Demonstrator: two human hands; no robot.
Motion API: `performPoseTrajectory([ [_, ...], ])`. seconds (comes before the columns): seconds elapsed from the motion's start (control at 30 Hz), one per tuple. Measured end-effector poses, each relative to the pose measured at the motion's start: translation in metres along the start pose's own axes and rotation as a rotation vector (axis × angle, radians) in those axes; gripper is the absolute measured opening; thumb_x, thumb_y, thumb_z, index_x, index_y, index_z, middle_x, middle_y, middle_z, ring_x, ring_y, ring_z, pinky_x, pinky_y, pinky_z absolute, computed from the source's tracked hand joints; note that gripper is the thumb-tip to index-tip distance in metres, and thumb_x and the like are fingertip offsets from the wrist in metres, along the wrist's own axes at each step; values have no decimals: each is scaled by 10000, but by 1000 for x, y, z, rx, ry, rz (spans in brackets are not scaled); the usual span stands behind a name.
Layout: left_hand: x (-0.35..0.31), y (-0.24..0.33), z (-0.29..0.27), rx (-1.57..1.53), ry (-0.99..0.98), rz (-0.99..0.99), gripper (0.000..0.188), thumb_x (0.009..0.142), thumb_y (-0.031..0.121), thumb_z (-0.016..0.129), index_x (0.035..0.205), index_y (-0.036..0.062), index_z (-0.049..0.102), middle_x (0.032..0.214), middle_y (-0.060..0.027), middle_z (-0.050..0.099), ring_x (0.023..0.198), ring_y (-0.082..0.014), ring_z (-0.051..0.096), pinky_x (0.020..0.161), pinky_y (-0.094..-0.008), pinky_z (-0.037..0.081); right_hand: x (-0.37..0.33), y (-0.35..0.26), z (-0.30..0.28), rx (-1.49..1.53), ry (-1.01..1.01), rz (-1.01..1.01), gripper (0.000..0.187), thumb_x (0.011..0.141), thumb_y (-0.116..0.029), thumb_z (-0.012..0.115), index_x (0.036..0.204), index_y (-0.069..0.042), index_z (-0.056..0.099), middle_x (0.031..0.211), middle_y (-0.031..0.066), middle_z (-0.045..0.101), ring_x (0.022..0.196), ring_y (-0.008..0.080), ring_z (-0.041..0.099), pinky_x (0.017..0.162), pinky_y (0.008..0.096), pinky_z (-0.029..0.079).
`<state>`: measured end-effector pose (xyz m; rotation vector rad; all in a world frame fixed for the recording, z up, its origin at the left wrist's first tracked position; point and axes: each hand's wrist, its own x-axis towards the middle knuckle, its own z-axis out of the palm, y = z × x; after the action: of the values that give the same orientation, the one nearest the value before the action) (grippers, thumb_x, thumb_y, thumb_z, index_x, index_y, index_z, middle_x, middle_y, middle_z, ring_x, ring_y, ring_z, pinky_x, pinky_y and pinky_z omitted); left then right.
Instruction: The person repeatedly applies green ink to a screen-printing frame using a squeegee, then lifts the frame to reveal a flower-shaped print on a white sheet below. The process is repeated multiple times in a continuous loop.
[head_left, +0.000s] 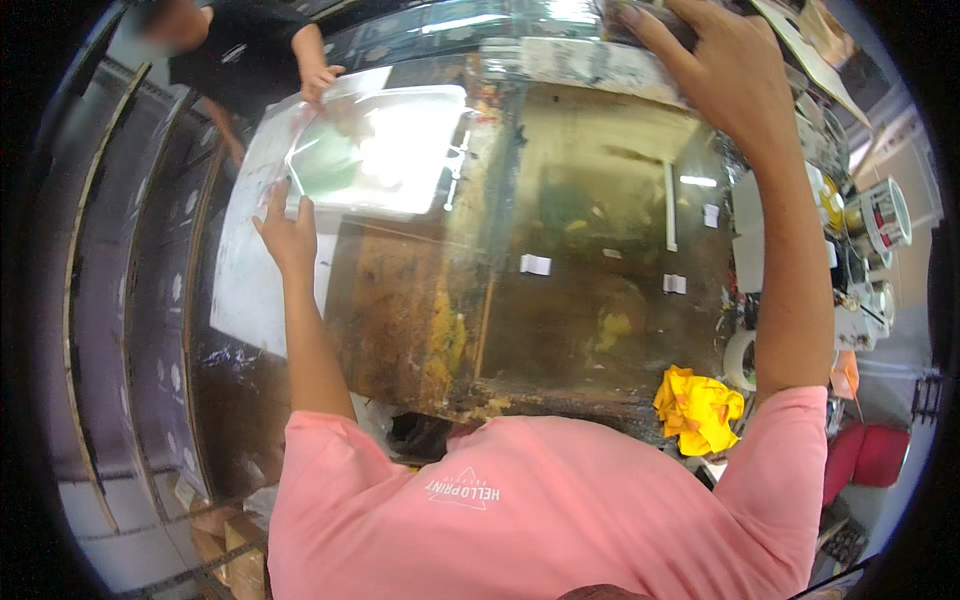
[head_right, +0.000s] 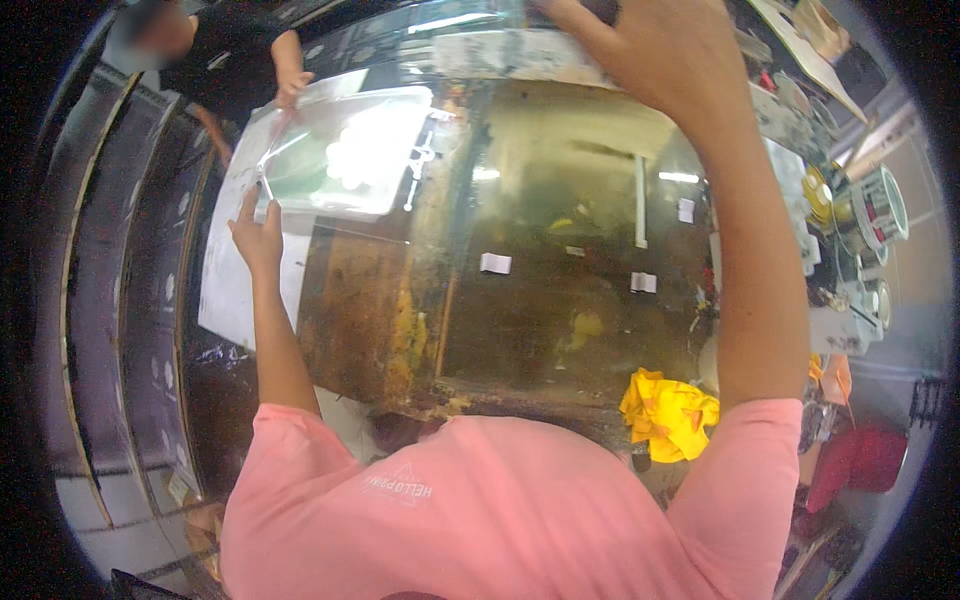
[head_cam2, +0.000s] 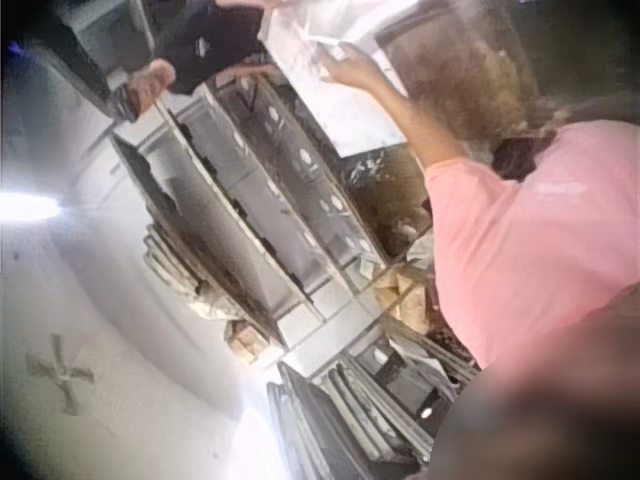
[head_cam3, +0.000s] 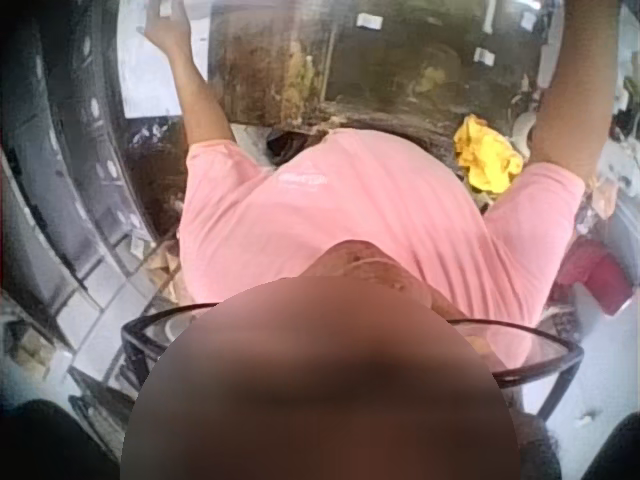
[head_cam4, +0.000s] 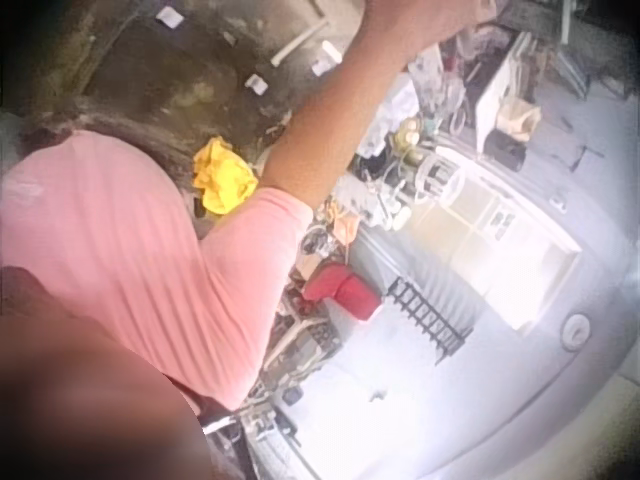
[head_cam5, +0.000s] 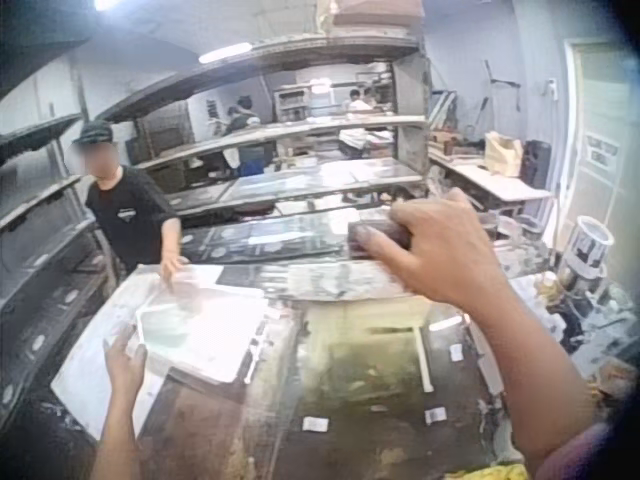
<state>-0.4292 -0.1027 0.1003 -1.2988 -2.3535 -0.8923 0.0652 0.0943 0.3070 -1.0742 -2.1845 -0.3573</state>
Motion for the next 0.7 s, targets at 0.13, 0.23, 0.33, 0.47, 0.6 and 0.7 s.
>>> performPoseTrajectory([
  [0.13,11,-48,-14,186,78,-137,568,966,336,700,1506,186,607,1644,-238,421,1548,-480,325,1236,-737,107,-10,-7,-1,-110,71,-120,563,998,-544,617,1115,-13,766,945,205,740,811,404,641,851,452,453],
  [0.23,-7,-25,-13,395,198,-48,621,987,419,692,1574,293,534,1740,-231,229,1586,-554,147,1194,-807,64,-14,-12,-2,-94,-11,-74,582,1006,-556,598,1114,-9,766,912,221,728,805,416,640,861,456,460],
  [0.33,-27,23,-1,301,-73,530,594,1040,411,618,1576,176,517,1724,-155,322,1616,-368,231,1224,-780,-3,-8,-15,-6,-105,-113,-1,573,1008,-554,600,1062,-5,756,867,240,702,786,437,630,815,471,475],
  [0.47,-26,65,41,373,-403,473,564,1113,472,425,1587,176,502,1709,-136,363,1605,-357,264,1240,-754,-1,10,-12,-4,52,-24,2,580,1002,-565,620,928,2,715,783,238,657,741,450,620,707,502,470],
  [0.6,-35,61,64,263,-451,330,560,1130,463,374,1558,138,534,1648,-139,459,1574,-342,342,1245,-735,-3,7,-8,2,56,-6,-19,587,1007,-555,620,915,18,708,752,243,640,689,440,606,694,491,460],
  [0.7,-19,60,60,68,-424,194,534,1137,453,356,1454,127,636,1499,-148,607,1483,-335,473,1261,-706,30,8,-5,-1,32,20,-59,577,998,-548,634,913,17,714,724,244,623,676,445,595,683,495,453],
])
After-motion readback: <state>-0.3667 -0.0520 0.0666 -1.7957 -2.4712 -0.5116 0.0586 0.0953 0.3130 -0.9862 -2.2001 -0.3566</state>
